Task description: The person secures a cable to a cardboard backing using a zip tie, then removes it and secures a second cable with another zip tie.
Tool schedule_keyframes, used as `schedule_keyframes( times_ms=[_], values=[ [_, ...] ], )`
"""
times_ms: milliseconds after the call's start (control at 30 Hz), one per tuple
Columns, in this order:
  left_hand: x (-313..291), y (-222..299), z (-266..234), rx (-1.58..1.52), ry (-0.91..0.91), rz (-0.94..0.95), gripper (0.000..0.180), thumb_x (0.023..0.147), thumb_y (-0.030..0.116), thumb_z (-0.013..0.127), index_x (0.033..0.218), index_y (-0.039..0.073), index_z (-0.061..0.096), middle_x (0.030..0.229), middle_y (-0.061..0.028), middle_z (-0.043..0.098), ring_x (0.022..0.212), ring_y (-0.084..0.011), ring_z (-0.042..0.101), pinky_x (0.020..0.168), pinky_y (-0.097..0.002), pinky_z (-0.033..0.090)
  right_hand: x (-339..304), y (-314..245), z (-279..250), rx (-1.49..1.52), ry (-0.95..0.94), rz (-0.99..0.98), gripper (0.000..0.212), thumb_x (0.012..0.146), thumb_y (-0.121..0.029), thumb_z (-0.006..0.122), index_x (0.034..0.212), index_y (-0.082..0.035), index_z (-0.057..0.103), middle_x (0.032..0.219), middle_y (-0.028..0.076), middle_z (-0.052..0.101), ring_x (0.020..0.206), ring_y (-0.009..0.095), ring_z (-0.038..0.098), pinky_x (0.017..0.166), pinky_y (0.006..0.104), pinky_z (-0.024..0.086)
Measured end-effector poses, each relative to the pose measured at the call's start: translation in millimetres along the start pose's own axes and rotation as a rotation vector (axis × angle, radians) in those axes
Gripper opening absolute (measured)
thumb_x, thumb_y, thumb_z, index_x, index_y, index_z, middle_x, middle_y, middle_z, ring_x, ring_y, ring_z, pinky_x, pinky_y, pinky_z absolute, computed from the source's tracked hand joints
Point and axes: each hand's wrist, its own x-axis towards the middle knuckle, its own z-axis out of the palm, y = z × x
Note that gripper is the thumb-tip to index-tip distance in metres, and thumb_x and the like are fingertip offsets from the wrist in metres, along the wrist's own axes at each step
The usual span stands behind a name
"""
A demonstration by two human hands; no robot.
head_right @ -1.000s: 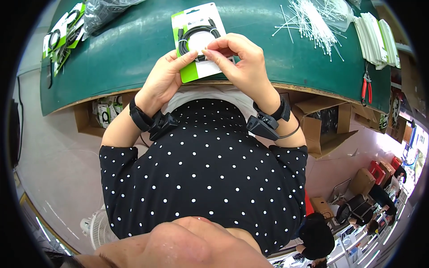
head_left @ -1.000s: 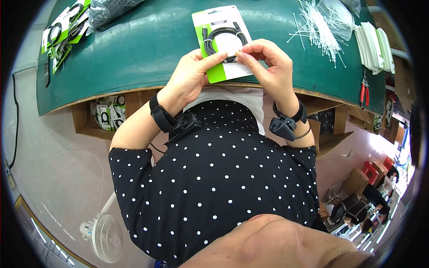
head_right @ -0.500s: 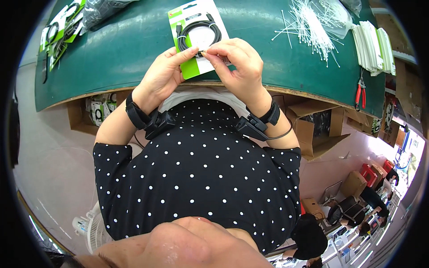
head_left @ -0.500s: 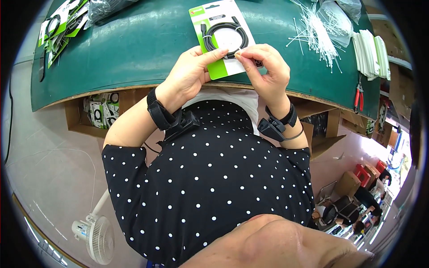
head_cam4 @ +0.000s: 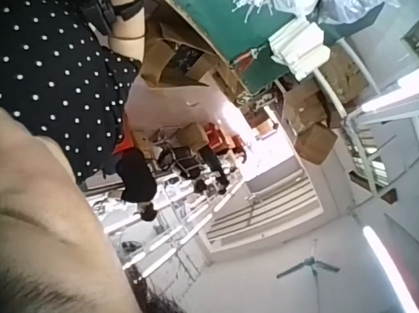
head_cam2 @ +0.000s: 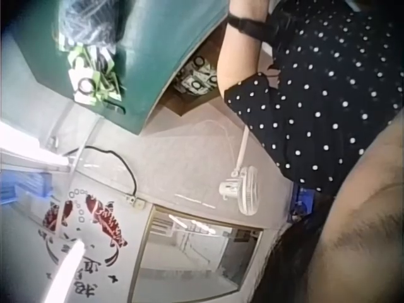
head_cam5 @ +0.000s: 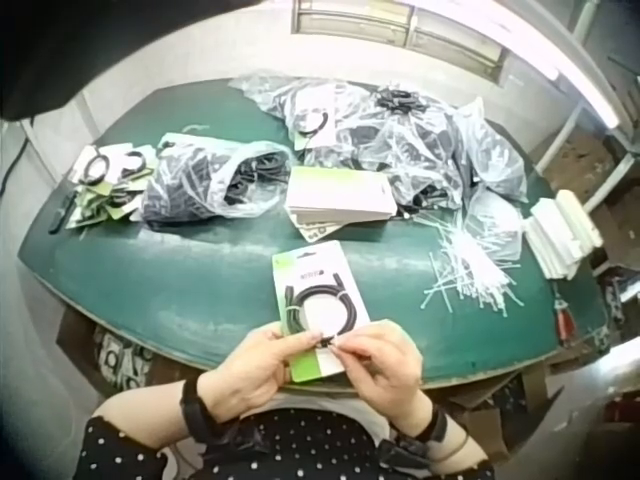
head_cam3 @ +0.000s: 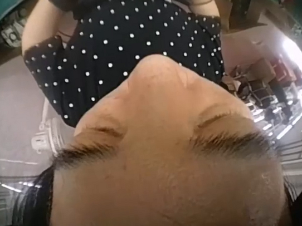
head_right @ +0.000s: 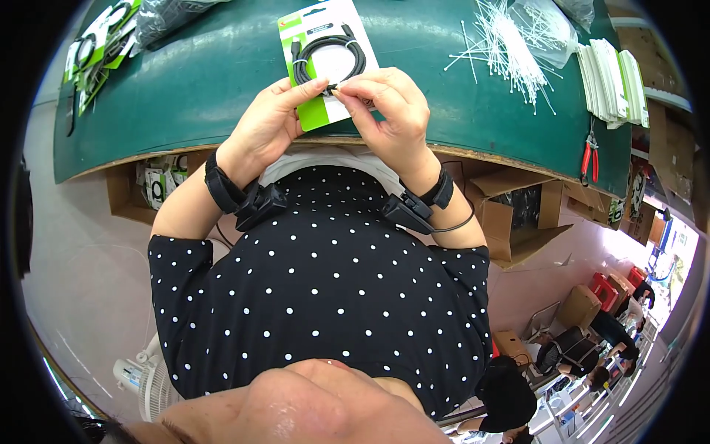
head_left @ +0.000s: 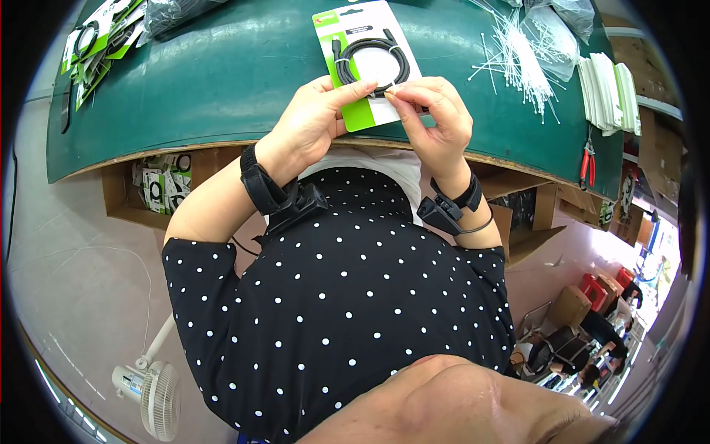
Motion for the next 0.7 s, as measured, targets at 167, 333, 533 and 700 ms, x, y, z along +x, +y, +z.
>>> schedule_keyframes(
  times_ms=[167, 333, 533, 700],
  values=[
    [-1, 3, 2, 0.01, 0.003, -0.002, 0.023, 0.089, 0.016, 0.065, 0.107, 0.002, 0.059, 0.103, -0.006, 0.066, 0.092, -0.012, 0.065, 0.082, -0.0272, 0.054, -1, 5, -3, -0.17, -0.037, -0.113, 0.019, 0.067, 0.002, 0.075, 0.082, -0.006, 0.067, 0.08, 0.003, 0.067, 0.075, 0.02, 0.061, 0.067, 0.0292, 0.046],
    [-2, 2, 1, 0.007, 0.007, 0.006, 0.026, 0.086, 0.016, 0.069, 0.105, 0.001, 0.059, 0.103, -0.008, 0.066, 0.091, -0.0142, 0.066, 0.082, -0.0284, 0.055, 1, 2, -7, -0.2, -0.029, -0.09, 0.019, 0.066, 0.001, 0.076, 0.081, -0.008, 0.066, 0.079, 0.002, 0.067, 0.077, 0.021, 0.06, 0.071, 0.0298, 0.044],
    [-2, 2, 2, 0.009, 0.013, 0.015, 0.027, 0.085, 0.015, 0.07, 0.104, 0.001, 0.058, 0.101, -0.0084, 0.066, 0.091, -0.0144, 0.066, 0.081, -0.0282, 0.056, 4, -1, -12, -0.207, -0.064, -0.134, 0.018, 0.069, 0.006, 0.075, 0.082, -0.003, 0.065, 0.078, 0.005, 0.066, 0.076, 0.019, 0.058, 0.06, 0.0266, 0.046],
    [0, -1, 0, 0.024, 0.021, 0.021, 0.025, 0.087, 0.015, 0.068, 0.106, 0.002, 0.058, 0.103, -0.0078, 0.066, 0.092, -0.0134, 0.066, 0.081, -0.0276, 0.055, 3, -1, -10, -0.25, -0.097, -0.186, 0.019, 0.067, 0.005, 0.075, 0.081, -0.004, 0.065, 0.078, 0.004, 0.066, 0.076, 0.02, 0.059, 0.063, 0.0277, 0.047]
  ],
)
